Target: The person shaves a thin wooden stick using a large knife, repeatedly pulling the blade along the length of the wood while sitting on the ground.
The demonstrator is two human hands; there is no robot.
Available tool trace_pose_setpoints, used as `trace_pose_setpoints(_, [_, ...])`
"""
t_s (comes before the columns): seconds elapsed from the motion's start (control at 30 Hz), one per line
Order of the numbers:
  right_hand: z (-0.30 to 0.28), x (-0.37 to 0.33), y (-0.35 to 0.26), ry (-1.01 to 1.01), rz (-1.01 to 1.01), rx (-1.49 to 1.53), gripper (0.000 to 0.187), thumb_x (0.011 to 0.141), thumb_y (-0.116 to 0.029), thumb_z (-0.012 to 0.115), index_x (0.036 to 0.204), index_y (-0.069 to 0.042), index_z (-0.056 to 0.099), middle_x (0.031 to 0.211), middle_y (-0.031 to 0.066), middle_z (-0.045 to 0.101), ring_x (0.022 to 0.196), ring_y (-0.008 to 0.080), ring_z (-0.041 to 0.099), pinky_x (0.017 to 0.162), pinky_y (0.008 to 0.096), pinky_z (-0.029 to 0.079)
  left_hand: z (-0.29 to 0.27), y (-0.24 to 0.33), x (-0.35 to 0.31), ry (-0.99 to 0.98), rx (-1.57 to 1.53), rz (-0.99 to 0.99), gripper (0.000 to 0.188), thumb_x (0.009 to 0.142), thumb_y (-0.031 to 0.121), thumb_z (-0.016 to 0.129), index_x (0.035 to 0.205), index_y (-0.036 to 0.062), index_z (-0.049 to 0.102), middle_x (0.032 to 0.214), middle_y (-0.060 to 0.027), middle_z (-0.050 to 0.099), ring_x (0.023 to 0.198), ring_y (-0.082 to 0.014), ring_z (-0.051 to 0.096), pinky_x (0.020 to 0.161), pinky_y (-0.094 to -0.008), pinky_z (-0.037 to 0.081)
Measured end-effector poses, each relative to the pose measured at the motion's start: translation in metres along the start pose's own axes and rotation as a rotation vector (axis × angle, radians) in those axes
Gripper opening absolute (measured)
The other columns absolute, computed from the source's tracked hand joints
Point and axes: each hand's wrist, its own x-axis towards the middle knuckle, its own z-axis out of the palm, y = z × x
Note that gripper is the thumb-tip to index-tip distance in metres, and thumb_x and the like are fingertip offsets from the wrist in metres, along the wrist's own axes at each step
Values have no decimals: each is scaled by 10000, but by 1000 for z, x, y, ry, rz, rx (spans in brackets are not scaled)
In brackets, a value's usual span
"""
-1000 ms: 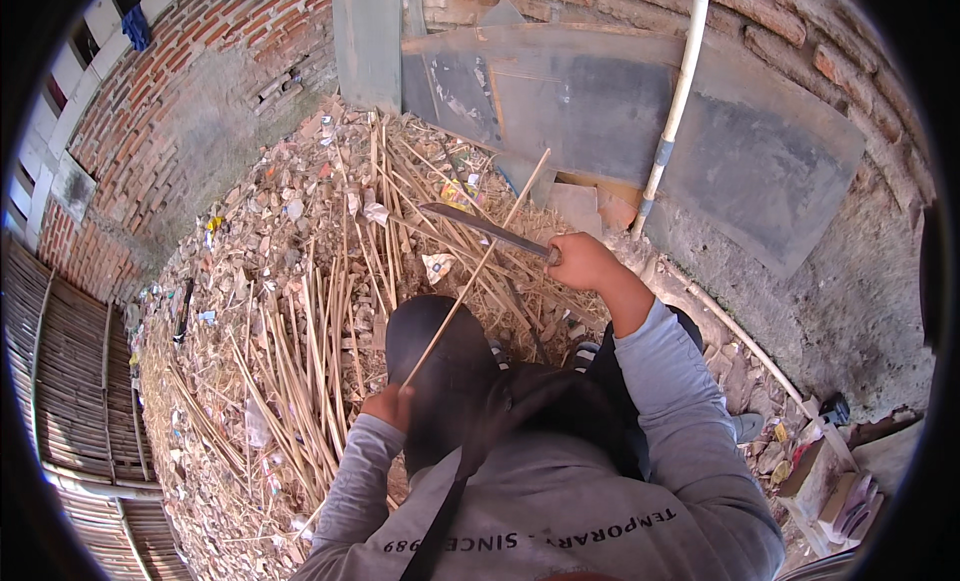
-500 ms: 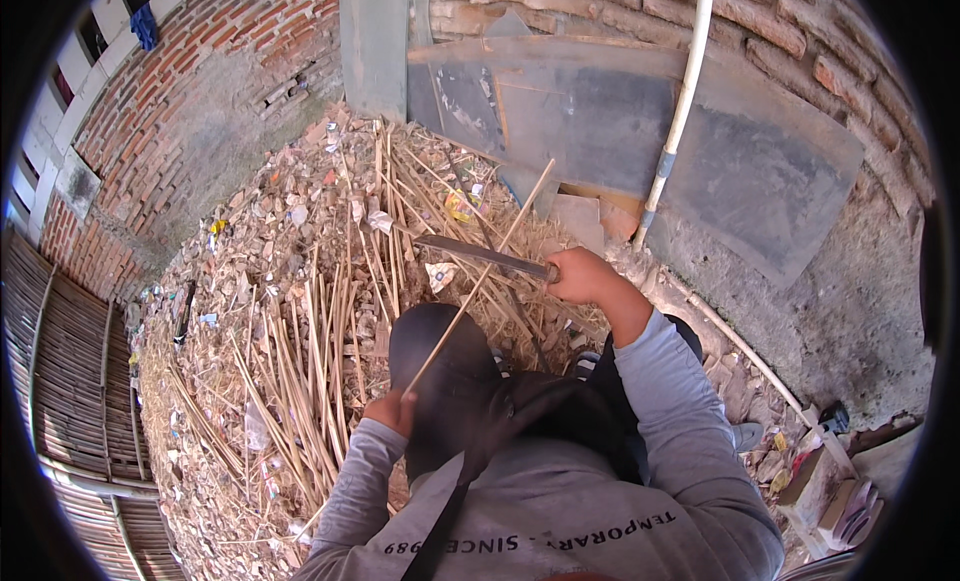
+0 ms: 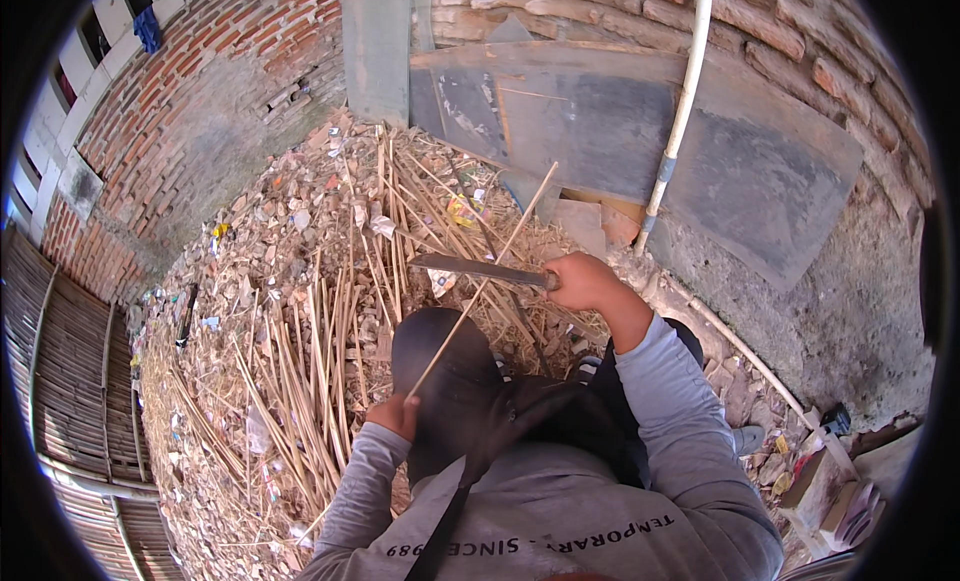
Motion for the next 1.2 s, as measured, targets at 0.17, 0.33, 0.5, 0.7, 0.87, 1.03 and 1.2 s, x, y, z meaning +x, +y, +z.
trace_pose_setpoints(0.17, [-4, 1, -3, -5, 3, -20, 291, 716, -286, 683, 970, -147, 666, 886, 140, 659, 867, 338, 635, 742, 456, 503, 4, -4, -1, 54, -36, 27, 409, 948, 379, 444, 869, 9, 600, 762, -275, 611, 783, -483, 589, 709, -531, 459])
trace_pose_setpoints(0.33, [-3, 0, -1, 23, -1, 1, 291, 715, -286, 689, 969, -146, 675, 856, 140, 660, 856, 335, 638, 740, 453, 501, 8, -8, -1, 105, -68, 77, 402, 946, 379, 460, 819, 14, 571, 703, -267, 585, 739, -476, 579, 638, -517, 443])
trace_pose_setpoints(0.5, [-4, 0, -1, 32, -1, -15, 271, 721, -292, 690, 940, -133, 673, 850, 140, 660, 850, 335, 638, 733, 453, 500, 5, -3, -2, 102, -61, 78, 386, 946, 363, 467, 820, 13, 571, 699, -269, 583, 735, -477, 579, 634, -516, 443])
trace_pose_setpoints(0.7, [3, 3, 2, 50, 1, -26, 252, 728, -295, 686, 914, -126, 665, 859, 139, 660, 853, 340, 637, 732, 455, 502, 6, -4, -2, 131, -71, 105, 384, 945, 361, 476, 811, 14, 571, 692, -266, 581, 725, -473, 580, 627, -514, 440])
trace_pose_setpoints(0.87, [3, 3, 1, 34, 9, -30, 261, 734, -300, 687, 933, -134, 665, 875, 131, 662, 861, 337, 637, 739, 455, 505, 1, 1, -2, 60, -84, 52, 393, 943, 347, 453, 852, -4, 603, 769, -283, 611, 770, -489, 586, 698, -535, 462])
trace_pose_setpoints(1.03, [6, 4, 2, 42, 2, -20, 275, 739, -311, 690, 954, -141, 667, 878, 128, 664, 867, 334, 638, 744, 454, 506, 0, 2, -3, 66, -72, 60, 393, 943, 339, 458, 840, -13, 600, 751, -281, 607, 764, -487, 586, 691, -531, 462])
trace_pose_setpoints(1.2, [7, 5, 4, 33, 4, -17, 279, 738, -308, 694, 962, -145, 668, 881, 127, 664, 869, 332, 638, 743, 453, 506, -2, 4, -3, 66, -66, 59, 390, 941, 333, 464, 829, -14, 600, 740, -280, 604, 754, -485, 587, 680, -526, 465])
